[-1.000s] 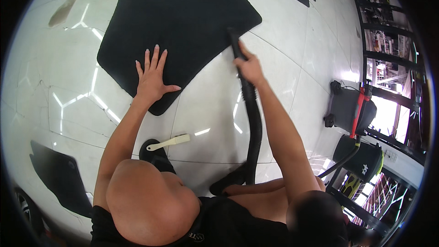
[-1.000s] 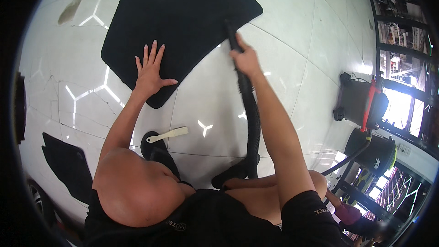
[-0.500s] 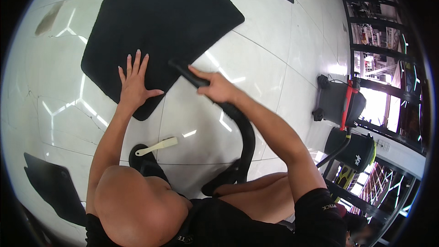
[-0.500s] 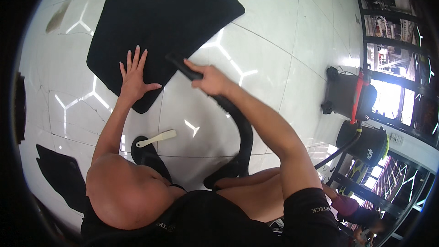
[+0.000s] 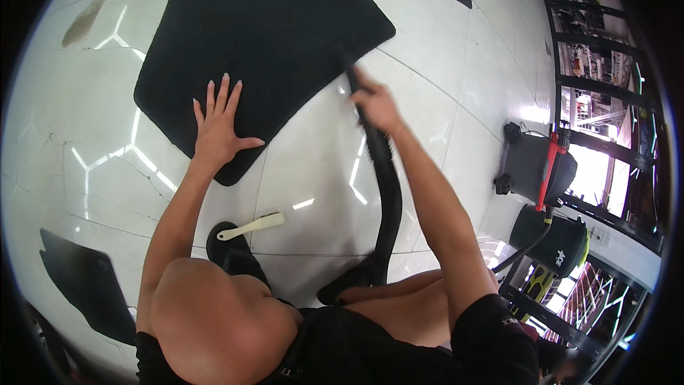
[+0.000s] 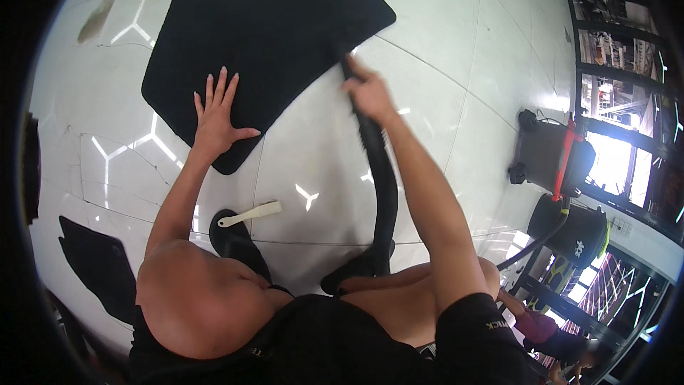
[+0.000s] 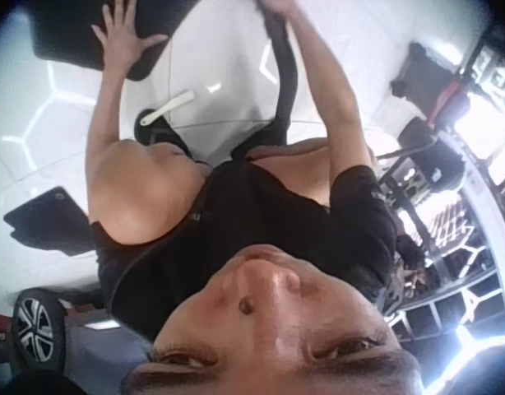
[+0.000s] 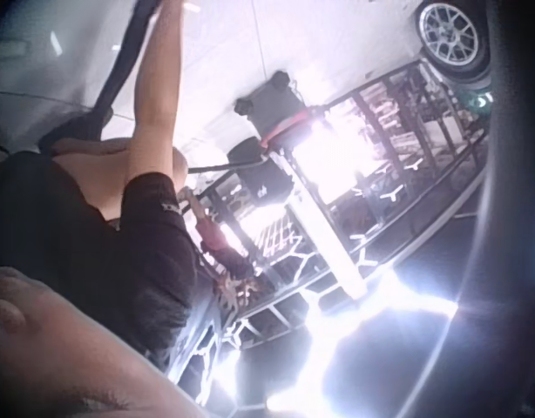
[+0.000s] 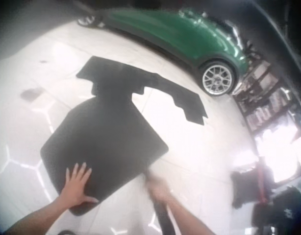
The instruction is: The person scrubs a black car floor mat with a brush and then vacuums it using a vacuum cleaner nozzle. The person holds the mat steady with one hand while scrubbing and vacuuming with the other.
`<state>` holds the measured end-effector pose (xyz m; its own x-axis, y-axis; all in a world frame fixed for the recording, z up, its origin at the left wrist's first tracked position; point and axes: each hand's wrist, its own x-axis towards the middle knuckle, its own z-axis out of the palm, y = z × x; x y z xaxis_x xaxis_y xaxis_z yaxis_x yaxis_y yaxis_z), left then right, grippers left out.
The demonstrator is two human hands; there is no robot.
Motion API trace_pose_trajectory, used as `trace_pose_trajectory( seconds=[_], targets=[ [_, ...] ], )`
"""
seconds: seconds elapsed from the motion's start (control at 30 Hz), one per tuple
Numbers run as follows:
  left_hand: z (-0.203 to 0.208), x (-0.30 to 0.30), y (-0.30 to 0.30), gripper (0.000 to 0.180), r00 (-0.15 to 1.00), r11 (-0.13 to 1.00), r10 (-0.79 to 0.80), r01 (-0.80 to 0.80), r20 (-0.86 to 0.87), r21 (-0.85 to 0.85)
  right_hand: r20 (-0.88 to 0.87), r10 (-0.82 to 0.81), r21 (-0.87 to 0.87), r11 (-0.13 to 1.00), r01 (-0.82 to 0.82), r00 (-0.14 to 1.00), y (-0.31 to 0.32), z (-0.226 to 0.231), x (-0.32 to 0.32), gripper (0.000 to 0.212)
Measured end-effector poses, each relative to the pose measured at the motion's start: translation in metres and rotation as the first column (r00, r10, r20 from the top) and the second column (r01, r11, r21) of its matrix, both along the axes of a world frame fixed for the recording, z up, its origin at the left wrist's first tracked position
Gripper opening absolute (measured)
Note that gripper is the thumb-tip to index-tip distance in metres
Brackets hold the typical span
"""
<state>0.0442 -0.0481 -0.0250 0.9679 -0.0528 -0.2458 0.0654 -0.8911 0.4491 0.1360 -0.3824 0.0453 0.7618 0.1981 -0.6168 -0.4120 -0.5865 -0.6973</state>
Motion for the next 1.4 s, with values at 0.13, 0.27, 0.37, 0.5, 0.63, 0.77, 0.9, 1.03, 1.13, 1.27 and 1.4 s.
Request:
trace_pose_trajectory(
  seconds=[0.13,0.27,0.37,0.5,0.63,0.77,0.9,1.03,1.13,1.27,1.4],
  targets=[
    [-0.001,-0.003,-0.003,0.143,1.000,1.000,0.016,-0.016,-0.017,-0.007,0.166,0.442,0.020,0.892,-0.451,0.881,0.063,-0.022,-0.084,0.085],
    [0.000,0.001,-0.004,0.143,1.000,1.000,0.000,-0.001,-0.009,-0.012,0.061,0.016,0.092,0.995,-0.022,0.998,0.013,-0.022,-0.036,0.088],
    [0.002,0.002,-0.009,0.143,1.000,1.000,0.006,-0.006,-0.029,-0.013,0.120,0.089,-0.053,0.995,-0.083,0.989,0.018,-0.022,-0.050,0.090],
    [-0.010,-0.003,-0.001,0.144,1.000,1.000,0.014,-0.014,0.004,0.016,0.250,0.327,0.022,0.939,-0.343,0.911,0.046,-0.027,-0.083,0.086],
    [-0.006,-0.001,-0.004,0.145,1.000,1.000,-0.003,0.003,0.028,-0.009,-0.080,-0.126,0.069,0.989,0.132,0.989,0.026,-0.008,-0.048,0.086],
    [-0.008,-0.003,-0.003,0.145,1.000,1.000,0.003,-0.003,-0.001,0.029,0.181,0.501,-0.131,0.865,-0.484,0.846,0.073,-0.022,-0.119,0.088],
    [-0.005,-0.003,-0.004,0.144,0.999,1.000,-0.017,0.017,0.042,-0.011,0.214,0.106,-0.030,0.994,-0.102,0.971,0.024,-0.021,-0.070,0.087],
    [-0.006,0.002,-0.011,0.146,1.000,1.000,-0.002,0.002,0.003,0.011,0.248,0.224,-0.275,0.949,-0.153,0.943,0.034,-0.027,-0.079,0.090],
    [-0.006,-0.006,0.004,0.146,0.999,0.999,0.032,-0.030,-0.039,0.042,0.070,0.456,-0.166,0.882,-0.440,0.887,0.067,-0.004,-0.099,0.090],
    [-0.010,-0.003,-0.007,0.144,1.000,1.000,-0.005,0.004,0.026,0.017,0.098,-0.032,0.072,0.997,0.025,0.995,0.023,-0.018,-0.068,0.085],
    [-0.014,-0.006,0.005,0.144,1.000,0.997,0.002,-0.001,-0.006,0.072,-0.046,0.504,-0.088,0.858,-0.506,0.862,0.097,0.010,-0.113,0.086]
  ],
)
